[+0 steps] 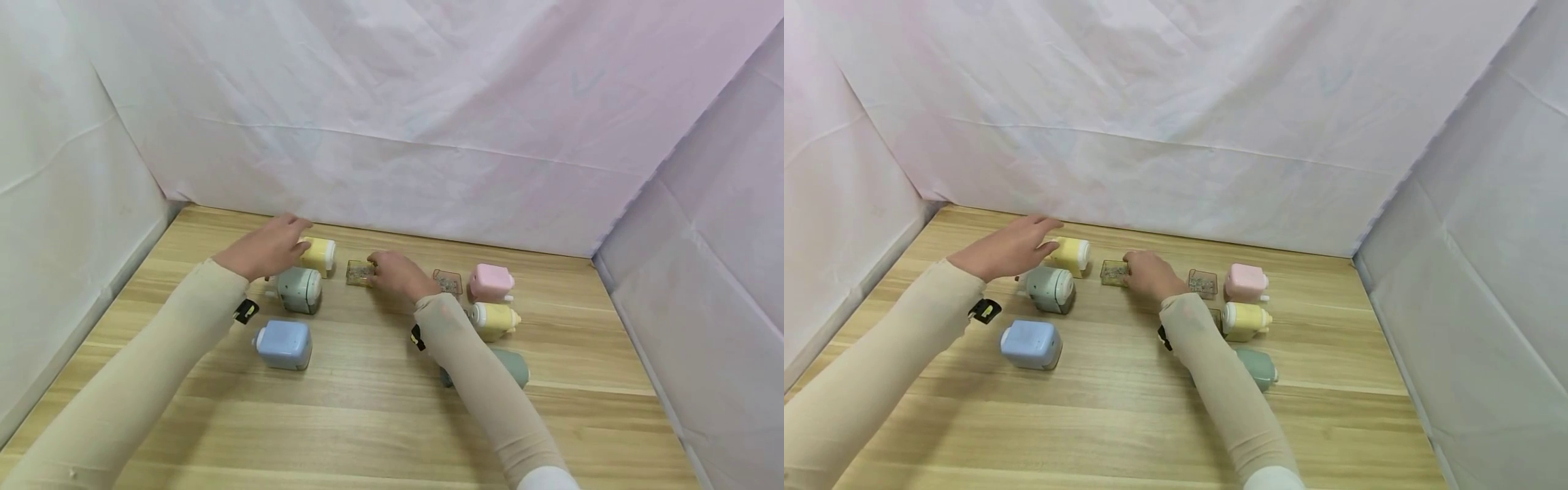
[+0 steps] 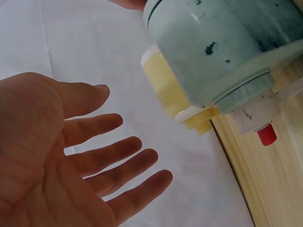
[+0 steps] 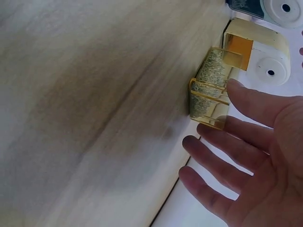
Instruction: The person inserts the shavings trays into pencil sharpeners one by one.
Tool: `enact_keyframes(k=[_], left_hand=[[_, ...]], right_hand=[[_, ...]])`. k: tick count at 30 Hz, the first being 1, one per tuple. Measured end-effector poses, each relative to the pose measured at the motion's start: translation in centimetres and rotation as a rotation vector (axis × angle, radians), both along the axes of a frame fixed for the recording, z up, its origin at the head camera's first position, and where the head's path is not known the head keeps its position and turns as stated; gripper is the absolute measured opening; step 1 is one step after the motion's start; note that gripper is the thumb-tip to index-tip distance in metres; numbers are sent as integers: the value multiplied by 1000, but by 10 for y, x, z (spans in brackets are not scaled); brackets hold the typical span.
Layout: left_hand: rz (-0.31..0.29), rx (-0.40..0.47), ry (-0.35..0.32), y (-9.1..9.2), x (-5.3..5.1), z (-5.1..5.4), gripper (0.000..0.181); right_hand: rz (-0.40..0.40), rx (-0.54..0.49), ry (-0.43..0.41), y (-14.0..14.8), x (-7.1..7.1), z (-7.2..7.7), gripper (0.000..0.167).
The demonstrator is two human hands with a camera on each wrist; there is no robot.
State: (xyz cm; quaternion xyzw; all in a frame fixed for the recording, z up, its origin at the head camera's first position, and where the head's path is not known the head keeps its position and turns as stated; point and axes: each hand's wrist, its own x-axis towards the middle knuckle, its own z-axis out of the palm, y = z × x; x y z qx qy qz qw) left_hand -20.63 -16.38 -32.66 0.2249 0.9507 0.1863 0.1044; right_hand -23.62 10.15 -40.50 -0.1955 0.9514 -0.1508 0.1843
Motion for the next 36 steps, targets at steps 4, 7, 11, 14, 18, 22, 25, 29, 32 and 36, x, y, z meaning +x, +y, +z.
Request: enact_keyframes(k=[4, 7, 11, 14, 18, 22, 25, 29, 32, 36], left_hand=[[-6, -4, -8, 1, -6, 0, 53], [-21, 5, -25, 1, -13, 0, 53], [-63, 34, -55, 0, -24, 2, 52], [-84, 29, -74, 0, -31, 4, 53], [-89, -23, -101, 3, -38, 5, 59], [-104, -83, -120, 5, -44, 2, 67], [-118, -128, -118, 6, -48, -2, 68], [-134, -179, -104, 6, -52, -6, 64], [-143, -181, -95, 7, -55, -11, 51], [-143, -148, -97, 7, -55, -18, 30]], right_hand=[[-36, -40, -11, 2, 1, -2, 57], [-52, -54, -8, 2, 2, -3, 56], [-59, -66, -5, 2, 3, -3, 57], [-60, -66, 1, 1, 4, -3, 57], [-55, -61, 10, 0, 7, -4, 56], [-49, -63, 16, -1, 9, -4, 55], [-48, -57, 21, -2, 9, -4, 55], [-47, -36, 26, -4, 9, -5, 55], [-46, -21, 27, -6, 9, -5, 56], [-43, -11, 28, -6, 8, -5, 56]])
